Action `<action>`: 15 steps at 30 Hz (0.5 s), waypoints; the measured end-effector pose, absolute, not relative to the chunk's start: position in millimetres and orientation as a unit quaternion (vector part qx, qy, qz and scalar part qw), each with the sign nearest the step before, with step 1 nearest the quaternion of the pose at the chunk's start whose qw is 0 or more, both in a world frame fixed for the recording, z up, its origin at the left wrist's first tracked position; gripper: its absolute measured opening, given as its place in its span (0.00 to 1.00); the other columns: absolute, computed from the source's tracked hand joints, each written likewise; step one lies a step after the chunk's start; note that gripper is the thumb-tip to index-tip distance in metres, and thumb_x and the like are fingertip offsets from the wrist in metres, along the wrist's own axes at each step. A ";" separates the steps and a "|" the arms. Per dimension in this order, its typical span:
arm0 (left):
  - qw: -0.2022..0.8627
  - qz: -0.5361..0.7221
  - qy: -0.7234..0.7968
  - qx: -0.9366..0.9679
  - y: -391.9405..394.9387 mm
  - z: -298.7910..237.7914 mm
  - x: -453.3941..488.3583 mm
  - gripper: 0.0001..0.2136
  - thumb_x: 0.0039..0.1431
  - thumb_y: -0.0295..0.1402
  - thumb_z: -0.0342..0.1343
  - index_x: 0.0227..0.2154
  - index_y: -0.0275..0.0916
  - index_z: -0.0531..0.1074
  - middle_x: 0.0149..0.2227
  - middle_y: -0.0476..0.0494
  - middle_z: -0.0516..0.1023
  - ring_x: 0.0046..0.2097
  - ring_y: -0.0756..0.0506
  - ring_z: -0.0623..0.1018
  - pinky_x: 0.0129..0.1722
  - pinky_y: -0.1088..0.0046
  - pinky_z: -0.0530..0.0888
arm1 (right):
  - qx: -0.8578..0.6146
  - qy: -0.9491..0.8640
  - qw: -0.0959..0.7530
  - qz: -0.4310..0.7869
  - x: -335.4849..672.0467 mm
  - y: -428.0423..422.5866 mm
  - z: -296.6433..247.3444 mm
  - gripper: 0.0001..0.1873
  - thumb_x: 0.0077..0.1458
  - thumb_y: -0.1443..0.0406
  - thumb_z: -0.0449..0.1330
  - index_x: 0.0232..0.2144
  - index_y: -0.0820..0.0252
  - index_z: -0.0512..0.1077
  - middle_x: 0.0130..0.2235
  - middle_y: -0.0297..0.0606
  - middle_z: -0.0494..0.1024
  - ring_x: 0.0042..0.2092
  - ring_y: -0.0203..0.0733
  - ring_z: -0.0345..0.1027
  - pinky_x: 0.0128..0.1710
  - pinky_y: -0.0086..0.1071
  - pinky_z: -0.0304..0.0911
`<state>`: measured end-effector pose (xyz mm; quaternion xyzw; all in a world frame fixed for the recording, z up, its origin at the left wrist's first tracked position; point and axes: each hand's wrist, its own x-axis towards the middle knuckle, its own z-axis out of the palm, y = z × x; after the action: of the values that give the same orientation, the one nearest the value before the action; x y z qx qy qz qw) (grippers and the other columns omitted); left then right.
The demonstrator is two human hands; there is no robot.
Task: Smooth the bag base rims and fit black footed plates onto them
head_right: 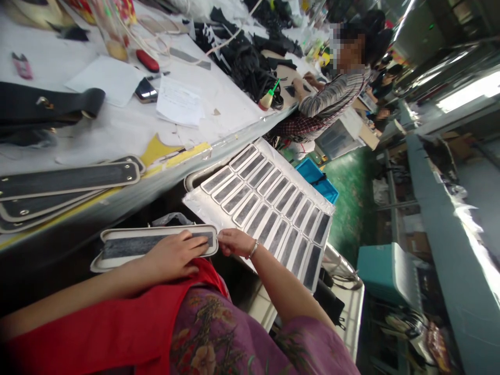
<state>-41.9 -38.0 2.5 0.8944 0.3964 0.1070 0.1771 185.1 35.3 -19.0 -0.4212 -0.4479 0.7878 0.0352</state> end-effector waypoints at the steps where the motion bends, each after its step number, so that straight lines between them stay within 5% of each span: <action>1: 0.179 0.106 0.394 0.895 -37.4 2.8 -42.7 0.23 0.51 0.44 0.57 0.49 0.42 0.68 0.53 0.43 0.68 0.44 0.41 0.67 0.42 0.66 0.65 | -0.417 -0.457 0.021 0.785 184.0 37.2 -17.7 0.23 0.41 0.50 0.64 0.22 0.62 0.61 0.17 0.25 0.65 0.17 0.28 0.56 0.18 0.24 0.53; 10: 0.225 0.116 0.372 0.893 -33.2 4.8 -44.1 0.25 0.51 0.45 0.56 0.51 0.42 0.66 0.53 0.40 0.68 0.46 0.40 0.69 0.45 0.65 0.65 | -0.430 -0.594 -0.181 0.655 159.9 74.1 11.2 0.22 0.43 0.52 0.63 0.15 0.63 0.62 0.13 0.27 0.63 0.15 0.27 0.53 0.15 0.24 0.49; 15: 0.329 0.228 0.451 0.798 -59.4 28.1 -91.1 0.26 0.56 0.44 0.50 0.56 0.42 0.59 0.54 0.41 0.68 0.49 0.42 0.70 0.47 0.67 0.67 | -0.420 -0.532 -0.185 0.711 163.5 77.5 3.5 0.23 0.40 0.50 0.64 0.18 0.64 0.64 0.16 0.29 0.67 0.17 0.28 0.59 0.17 0.24 0.52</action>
<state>-91.1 -59.4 28.1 0.7976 0.4511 0.2281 0.3292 163.5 77.5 3.5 -0.4204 -0.5319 0.7113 -0.1855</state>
